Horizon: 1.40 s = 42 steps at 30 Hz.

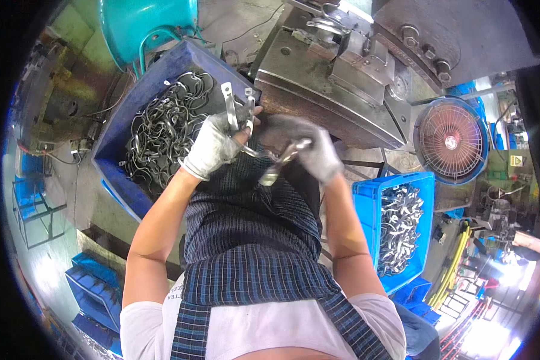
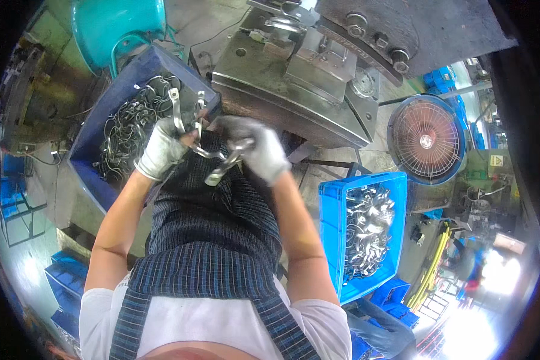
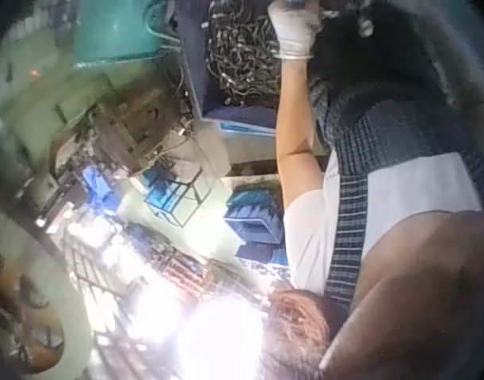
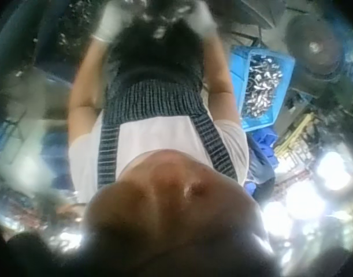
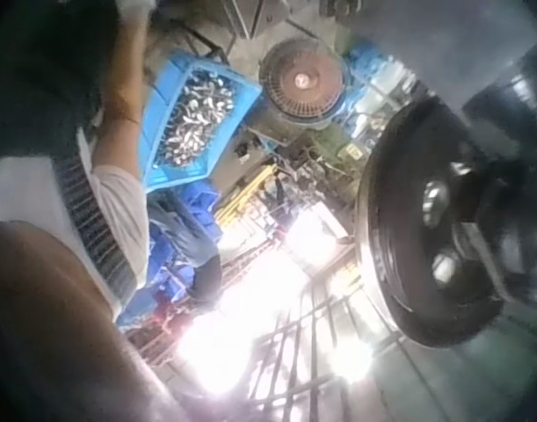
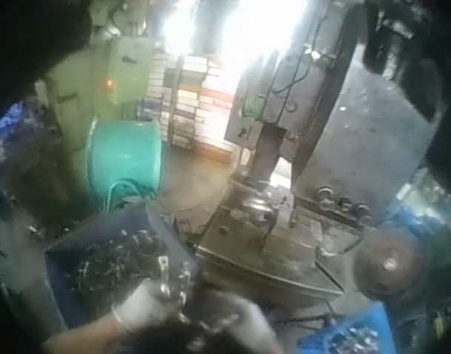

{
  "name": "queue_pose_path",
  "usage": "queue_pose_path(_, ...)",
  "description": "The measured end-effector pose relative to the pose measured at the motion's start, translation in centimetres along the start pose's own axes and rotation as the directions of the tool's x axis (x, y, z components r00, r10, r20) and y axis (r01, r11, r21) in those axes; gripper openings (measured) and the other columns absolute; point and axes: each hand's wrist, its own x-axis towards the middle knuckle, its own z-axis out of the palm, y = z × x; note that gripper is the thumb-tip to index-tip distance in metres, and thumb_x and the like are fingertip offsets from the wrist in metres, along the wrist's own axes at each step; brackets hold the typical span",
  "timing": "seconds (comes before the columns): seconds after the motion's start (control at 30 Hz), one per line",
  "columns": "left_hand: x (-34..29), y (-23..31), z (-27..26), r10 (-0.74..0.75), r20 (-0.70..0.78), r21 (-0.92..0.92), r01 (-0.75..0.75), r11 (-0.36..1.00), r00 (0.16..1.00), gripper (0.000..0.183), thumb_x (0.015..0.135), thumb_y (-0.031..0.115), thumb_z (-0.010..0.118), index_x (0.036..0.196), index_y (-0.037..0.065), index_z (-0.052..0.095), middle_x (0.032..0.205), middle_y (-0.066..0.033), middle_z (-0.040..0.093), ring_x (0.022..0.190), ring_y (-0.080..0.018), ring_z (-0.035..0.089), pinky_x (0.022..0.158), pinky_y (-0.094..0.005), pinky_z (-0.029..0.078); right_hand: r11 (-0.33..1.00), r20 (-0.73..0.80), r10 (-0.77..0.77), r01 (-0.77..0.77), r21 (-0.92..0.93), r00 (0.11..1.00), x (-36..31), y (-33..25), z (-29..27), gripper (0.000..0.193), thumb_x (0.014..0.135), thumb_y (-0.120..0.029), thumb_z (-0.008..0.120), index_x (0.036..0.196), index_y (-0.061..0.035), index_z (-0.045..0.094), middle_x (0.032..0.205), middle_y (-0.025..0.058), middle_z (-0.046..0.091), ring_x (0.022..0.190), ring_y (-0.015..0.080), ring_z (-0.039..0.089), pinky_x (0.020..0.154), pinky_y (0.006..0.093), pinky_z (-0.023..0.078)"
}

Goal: The person places metal hooks into a pressing machine by hand, then sorts them into blue and grey crates.

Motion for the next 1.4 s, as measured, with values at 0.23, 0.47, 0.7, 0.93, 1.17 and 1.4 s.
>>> queue_pose_path(0.23,0.1,2.1,0.4,0.333,0.344,0.740,-0.472,0.479,0.878,0.031,0.063,0.006,0.059,0.094,0.007,0.055,0.078,-0.0144,0.056,0.068,-0.0291,0.056,0.060,-0.0350,0.044,0.684,0.140,0.236,-0.267,0.679,0.962,0.3,0.4,5.7,0.029,0.078,0.002,0.048,0.106,-0.0018,0.048,0.089,0.0013,0.054,0.081,0.0086,0.049,0.072,0.0212,0.042)
queue_pose_path(0.47,-1.1,-0.9,-3.4,-0.078,-0.165,0.391,0.138,0.910,0.983,0.020,0.070,0.015,0.064,0.082,0.000,0.058,0.069,-0.0092,0.059,0.058,-0.0167,0.053,0.055,-0.0273,0.042,0.898,-0.302,0.147,0.001,0.439,0.942,-2.3,1.5,-0.5,0.020,0.079,0.004,0.044,0.098,0.0027,0.050,0.093,0.0098,0.057,0.083,0.0135,0.054,0.076,0.0248,0.042)
queue_pose_path(0.7,-2.7,-3.2,-3.7,-0.506,0.153,-0.118,0.524,0.844,0.849,0.035,0.081,0.036,0.049,0.096,0.004,0.052,0.092,-0.0034,0.053,0.083,-0.0144,0.051,0.059,-0.0304,0.046,0.967,-0.740,0.212,-0.028,0.252,0.638,0.9,7.2,-6.6,0.010,0.079,-0.001,0.051,0.089,0.0001,0.054,0.078,0.0064,0.054,0.078,0.0122,0.051,0.073,0.0272,0.045)
queue_pose_path(0.93,-2.5,-3.9,-3.4,-0.507,-0.048,-0.080,0.503,0.861,0.861,0.024,0.079,0.026,0.057,0.084,0.002,0.057,0.063,-0.0005,0.054,0.049,-0.0091,0.048,0.041,-0.0219,0.036,0.689,-0.671,0.314,0.325,0.648,0.671,1.8,13.3,-6.5,0.017,0.082,-0.010,0.051,0.091,0.0040,0.053,0.086,0.0082,0.055,0.078,0.0169,0.053,0.072,0.0271,0.045)
queue_pose_path(1.17,-1.0,-2.1,-2.5,-0.397,-0.020,-0.199,0.385,0.901,0.918,0.029,0.083,0.030,0.048,0.093,0.004,0.057,0.069,-0.0008,0.056,0.052,-0.0080,0.048,0.043,-0.0204,0.035,0.708,-0.663,0.309,0.300,0.639,0.682,2.1,12.6,-7.0,0.017,0.081,-0.008,0.051,0.092,0.0053,0.052,0.085,0.0103,0.055,0.078,0.0182,0.053,0.073,0.0287,0.045)
queue_pose_path(1.4,0.2,-1.4,-1.0,-0.333,-0.123,-0.232,0.299,0.926,0.935,0.021,0.081,0.020,0.053,0.090,0.002,0.059,0.072,-0.0027,0.059,0.057,-0.0081,0.049,0.050,-0.0184,0.037,0.988,-0.696,0.126,-0.026,0.152,0.707,1.4,7.5,-7.5,0.022,0.069,0.007,0.055,0.090,0.0010,0.056,0.080,0.0037,0.058,0.071,0.0089,0.052,0.064,0.0201,0.042)
